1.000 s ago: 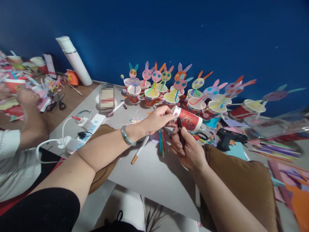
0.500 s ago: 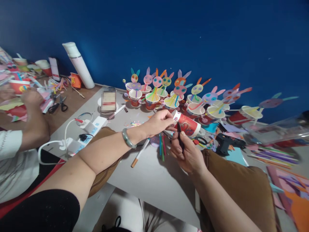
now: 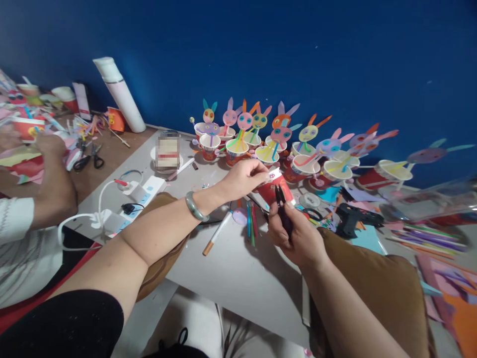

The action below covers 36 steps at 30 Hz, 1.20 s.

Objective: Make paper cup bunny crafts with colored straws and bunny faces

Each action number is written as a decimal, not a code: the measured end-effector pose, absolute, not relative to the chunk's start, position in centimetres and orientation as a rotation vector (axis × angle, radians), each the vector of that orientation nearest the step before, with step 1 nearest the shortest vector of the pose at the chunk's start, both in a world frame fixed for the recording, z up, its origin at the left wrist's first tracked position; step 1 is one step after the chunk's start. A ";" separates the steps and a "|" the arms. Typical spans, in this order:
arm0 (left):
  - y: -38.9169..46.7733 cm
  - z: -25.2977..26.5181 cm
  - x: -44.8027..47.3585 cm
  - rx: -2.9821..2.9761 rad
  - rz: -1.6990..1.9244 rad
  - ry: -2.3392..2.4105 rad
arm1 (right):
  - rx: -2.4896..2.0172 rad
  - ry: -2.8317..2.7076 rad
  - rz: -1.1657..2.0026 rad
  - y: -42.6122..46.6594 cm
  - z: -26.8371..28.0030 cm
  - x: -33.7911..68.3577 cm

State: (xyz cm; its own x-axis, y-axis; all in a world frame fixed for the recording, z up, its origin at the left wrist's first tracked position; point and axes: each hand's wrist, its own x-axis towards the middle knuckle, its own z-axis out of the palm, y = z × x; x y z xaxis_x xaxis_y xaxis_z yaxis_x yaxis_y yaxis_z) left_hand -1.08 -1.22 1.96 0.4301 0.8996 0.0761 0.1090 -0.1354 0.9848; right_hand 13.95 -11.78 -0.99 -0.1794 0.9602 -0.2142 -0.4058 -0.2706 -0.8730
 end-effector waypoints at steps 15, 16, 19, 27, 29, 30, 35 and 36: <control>-0.9 1.9 -1.6 1.748 0.909 0.835 | -1.048 -0.844 1.749 -10.9 -1.4 15.3; -0.9 1.9 -1.6 1.752 0.903 0.834 | -1.039 -0.840 1.761 -11.0 -1.4 15.3; -0.9 1.8 -1.6 1.798 0.904 0.826 | -1.013 -0.826 1.790 -11.0 -1.4 15.3; -1.1 1.7 -1.6 1.898 0.868 0.849 | -0.980 -0.784 1.803 -11.0 -1.4 15.3; -1.1 1.8 -1.7 1.890 0.862 0.847 | -0.971 -0.788 1.809 -11.1 -1.4 15.3; -1.2 1.9 -1.7 1.892 0.862 0.842 | -0.968 -0.789 1.805 -11.1 -1.4 15.3; -1.1 2.0 -1.8 1.942 0.889 0.797 | -0.986 -0.789 1.772 -11.2 -1.2 15.2; -1.0 1.9 -1.9 1.951 0.896 0.787 | -0.989 -0.791 1.768 -11.2 -1.1 15.1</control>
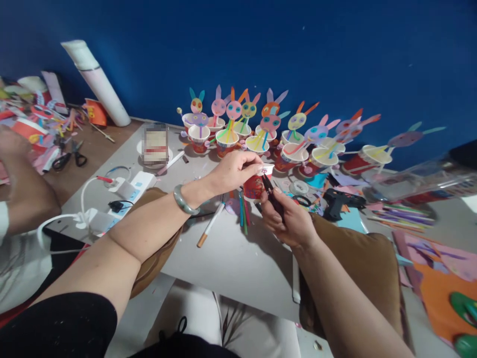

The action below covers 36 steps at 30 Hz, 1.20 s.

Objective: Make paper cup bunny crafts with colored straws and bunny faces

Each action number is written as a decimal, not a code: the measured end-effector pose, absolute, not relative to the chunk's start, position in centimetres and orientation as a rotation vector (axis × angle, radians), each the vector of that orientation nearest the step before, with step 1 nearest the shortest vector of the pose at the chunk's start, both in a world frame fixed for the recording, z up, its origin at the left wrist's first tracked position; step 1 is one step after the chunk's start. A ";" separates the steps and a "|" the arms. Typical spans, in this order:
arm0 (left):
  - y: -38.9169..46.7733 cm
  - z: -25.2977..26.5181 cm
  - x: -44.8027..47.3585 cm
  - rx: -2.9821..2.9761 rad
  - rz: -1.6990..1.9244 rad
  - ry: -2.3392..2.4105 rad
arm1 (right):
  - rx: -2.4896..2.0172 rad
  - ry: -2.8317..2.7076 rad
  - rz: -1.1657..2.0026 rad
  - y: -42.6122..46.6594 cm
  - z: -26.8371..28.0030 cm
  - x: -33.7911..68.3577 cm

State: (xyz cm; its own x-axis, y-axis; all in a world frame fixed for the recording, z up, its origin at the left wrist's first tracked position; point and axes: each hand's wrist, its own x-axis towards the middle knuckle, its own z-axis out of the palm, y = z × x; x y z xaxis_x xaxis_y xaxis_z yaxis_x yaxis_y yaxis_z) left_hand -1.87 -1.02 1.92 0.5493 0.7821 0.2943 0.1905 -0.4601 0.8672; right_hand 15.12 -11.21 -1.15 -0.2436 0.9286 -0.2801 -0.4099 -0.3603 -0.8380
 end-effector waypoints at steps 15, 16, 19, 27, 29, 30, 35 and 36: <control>-0.4 1.9 -2.2 1.972 0.806 0.695 | -1.000 -0.821 1.799 -11.0 -1.4 15.2; -0.4 2.0 -2.2 1.979 0.795 0.690 | -1.005 -0.820 1.797 -11.0 -1.4 15.2; -0.4 2.3 -2.4 2.007 0.768 0.693 | -1.027 -0.817 1.791 -11.0 -1.3 15.1; -0.4 2.9 -2.6 2.020 0.752 0.706 | -1.055 -0.833 1.795 -11.1 -1.2 15.0; -0.4 3.0 -2.6 2.019 0.753 0.693 | -1.052 -0.835 1.789 -11.1 -1.2 15.0; -0.4 3.0 -2.6 2.019 0.752 0.688 | -1.049 -0.834 1.786 -11.1 -1.3 15.0; -0.3 3.0 -2.5 2.008 0.727 0.708 | -1.029 -0.846 1.794 -10.9 -1.6 15.0; -0.3 3.0 -2.5 2.005 0.720 0.714 | -1.024 -0.853 1.800 -10.9 -1.6 15.1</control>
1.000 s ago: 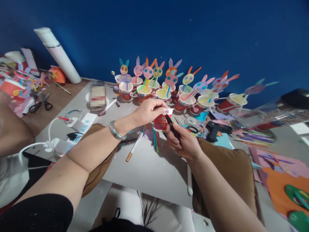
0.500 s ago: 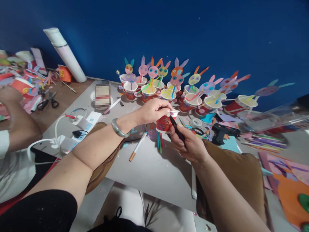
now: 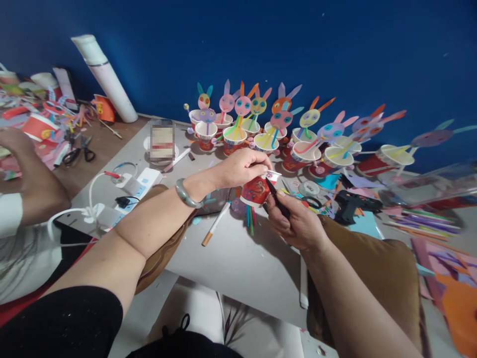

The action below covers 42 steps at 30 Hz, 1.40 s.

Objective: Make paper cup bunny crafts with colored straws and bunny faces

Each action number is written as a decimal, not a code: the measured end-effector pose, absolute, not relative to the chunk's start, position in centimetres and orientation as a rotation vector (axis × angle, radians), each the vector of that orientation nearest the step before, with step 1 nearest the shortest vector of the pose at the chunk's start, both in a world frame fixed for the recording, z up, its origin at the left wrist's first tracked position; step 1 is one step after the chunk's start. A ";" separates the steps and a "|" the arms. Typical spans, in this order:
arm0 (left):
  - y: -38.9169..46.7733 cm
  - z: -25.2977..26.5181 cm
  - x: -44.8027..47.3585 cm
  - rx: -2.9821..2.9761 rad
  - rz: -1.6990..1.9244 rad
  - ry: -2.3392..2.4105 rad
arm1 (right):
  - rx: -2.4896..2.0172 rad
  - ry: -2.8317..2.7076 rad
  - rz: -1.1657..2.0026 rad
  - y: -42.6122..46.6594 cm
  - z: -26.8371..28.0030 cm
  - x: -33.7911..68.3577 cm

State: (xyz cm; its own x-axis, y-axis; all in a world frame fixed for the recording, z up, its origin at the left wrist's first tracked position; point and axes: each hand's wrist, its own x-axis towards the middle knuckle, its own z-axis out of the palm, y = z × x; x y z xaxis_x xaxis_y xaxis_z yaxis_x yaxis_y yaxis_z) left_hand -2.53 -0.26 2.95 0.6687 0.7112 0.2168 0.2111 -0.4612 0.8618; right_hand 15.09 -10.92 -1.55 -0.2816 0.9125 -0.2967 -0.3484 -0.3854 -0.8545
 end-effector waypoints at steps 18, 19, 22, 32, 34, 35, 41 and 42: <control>-0.7 3.0 -2.8 2.015 0.503 0.581 | -1.183 -1.151 1.062 -9.6 -4.7 16.5; -0.6 3.0 -2.8 2.023 0.502 0.576 | -1.201 -1.183 1.005 -9.6 -4.8 16.6; -0.4 2.5 -2.7 2.098 0.537 0.583 | -1.274 -1.283 0.706 -9.8 -4.8 16.4; 0.3 1.0 -2.5 2.188 0.893 0.714 | -1.403 -1.438 0.094 -10.6 -4.8 16.1; 0.3 1.0 -2.4 2.155 0.903 0.740 | -1.408 -1.394 0.101 -10.5 -5.0 16.2; 0.2 1.0 -2.3 2.148 0.902 0.736 | -1.404 -1.374 0.118 -10.5 -5.1 16.2; 0.1 0.8 -2.0 2.189 0.951 0.627 | -1.363 -1.340 0.180 -10.2 -6.1 16.3; 0.1 0.7 -2.0 2.203 0.945 0.612 | -1.362 -1.351 0.174 -10.2 -6.2 16.4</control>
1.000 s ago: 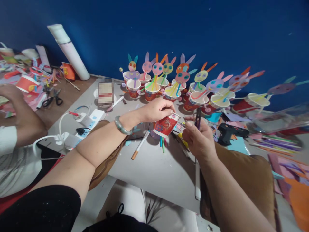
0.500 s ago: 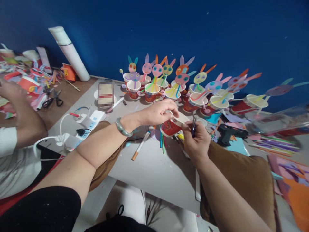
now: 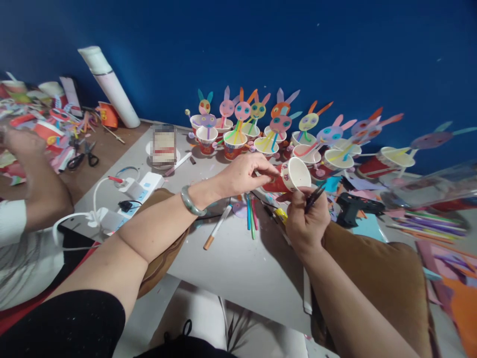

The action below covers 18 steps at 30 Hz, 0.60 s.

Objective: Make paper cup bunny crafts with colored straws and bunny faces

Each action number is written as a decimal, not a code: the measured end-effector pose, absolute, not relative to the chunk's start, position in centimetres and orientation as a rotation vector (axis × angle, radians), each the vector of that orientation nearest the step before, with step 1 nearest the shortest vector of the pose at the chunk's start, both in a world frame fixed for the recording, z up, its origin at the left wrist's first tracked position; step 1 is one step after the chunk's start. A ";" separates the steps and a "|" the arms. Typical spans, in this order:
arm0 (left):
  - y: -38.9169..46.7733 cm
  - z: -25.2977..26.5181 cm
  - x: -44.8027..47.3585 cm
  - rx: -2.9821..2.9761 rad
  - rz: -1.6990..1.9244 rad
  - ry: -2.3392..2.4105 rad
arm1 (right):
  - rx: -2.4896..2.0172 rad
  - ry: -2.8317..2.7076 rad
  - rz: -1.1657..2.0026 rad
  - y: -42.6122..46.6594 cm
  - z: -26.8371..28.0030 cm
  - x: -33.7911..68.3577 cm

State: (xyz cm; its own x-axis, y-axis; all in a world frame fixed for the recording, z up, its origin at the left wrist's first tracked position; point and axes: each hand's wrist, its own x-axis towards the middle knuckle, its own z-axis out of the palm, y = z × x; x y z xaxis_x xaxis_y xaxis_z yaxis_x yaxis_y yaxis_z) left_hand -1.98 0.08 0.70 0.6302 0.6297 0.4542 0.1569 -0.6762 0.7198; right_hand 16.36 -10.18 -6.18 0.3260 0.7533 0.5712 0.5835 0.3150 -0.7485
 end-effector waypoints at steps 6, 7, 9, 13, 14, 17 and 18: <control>0.1 0.2 -2.0 2.251 0.885 0.581 | -1.328 -1.400 0.184 -10.3 -6.5 16.2; 0.1 0.2 -2.1 2.258 0.889 0.564 | -1.314 -1.395 0.204 -10.4 -6.5 16.2; 0.2 0.2 -2.1 2.274 0.895 0.527 | -1.281 -1.379 0.247 -10.4 -6.5 16.0; 0.1 0.5 -2.1 2.309 0.832 0.469 | -1.201 -1.367 0.306 -10.5 -6.2 15.6; 0.0 0.6 -2.1 2.315 0.802 0.468 | -1.196 -1.367 0.313 -10.6 -6.0 15.5; -0.4 0.9 -2.1 2.318 0.718 0.496 | -1.219 -1.380 0.337 -10.9 -5.6 15.1; -0.4 1.0 -2.1 2.318 0.703 0.502 | -1.227 -1.387 0.350 -11.0 -5.5 15.1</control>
